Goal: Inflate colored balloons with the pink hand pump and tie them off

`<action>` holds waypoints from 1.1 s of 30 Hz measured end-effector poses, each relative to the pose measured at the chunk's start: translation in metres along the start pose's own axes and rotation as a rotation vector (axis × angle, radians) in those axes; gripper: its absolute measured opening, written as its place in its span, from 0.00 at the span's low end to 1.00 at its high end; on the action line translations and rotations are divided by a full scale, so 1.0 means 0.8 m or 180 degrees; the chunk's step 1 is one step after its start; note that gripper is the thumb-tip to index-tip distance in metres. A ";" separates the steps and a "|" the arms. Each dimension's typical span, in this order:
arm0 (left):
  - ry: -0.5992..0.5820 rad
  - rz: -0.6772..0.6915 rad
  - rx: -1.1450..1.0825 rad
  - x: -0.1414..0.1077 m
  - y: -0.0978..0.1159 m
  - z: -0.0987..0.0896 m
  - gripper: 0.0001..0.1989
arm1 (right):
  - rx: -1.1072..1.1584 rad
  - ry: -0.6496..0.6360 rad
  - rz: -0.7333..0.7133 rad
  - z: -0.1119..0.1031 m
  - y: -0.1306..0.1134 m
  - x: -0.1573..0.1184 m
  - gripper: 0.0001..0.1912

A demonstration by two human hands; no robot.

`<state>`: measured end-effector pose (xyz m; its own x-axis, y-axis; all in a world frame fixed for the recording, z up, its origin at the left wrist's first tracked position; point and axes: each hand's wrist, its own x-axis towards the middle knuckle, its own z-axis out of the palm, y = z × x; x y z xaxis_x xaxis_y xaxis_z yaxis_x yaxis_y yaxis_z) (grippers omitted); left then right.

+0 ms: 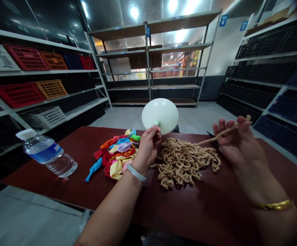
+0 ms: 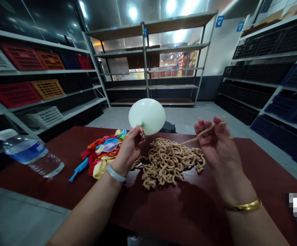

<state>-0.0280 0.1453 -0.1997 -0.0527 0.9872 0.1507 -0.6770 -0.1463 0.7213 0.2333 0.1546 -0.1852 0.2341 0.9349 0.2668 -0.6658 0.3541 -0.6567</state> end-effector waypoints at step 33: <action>-0.0101 -0.0150 0.1217 -0.008 -0.067 -0.002 0.20 | -0.3935 -0.1744 -0.0461 0.038 0.063 -0.033 0.12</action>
<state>0.0075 0.1469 -0.2401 -0.0013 0.9918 0.1279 -0.3553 -0.1200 0.9270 0.1719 0.1468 -0.2040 -0.2549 0.8609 0.4402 0.4731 0.5081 -0.7198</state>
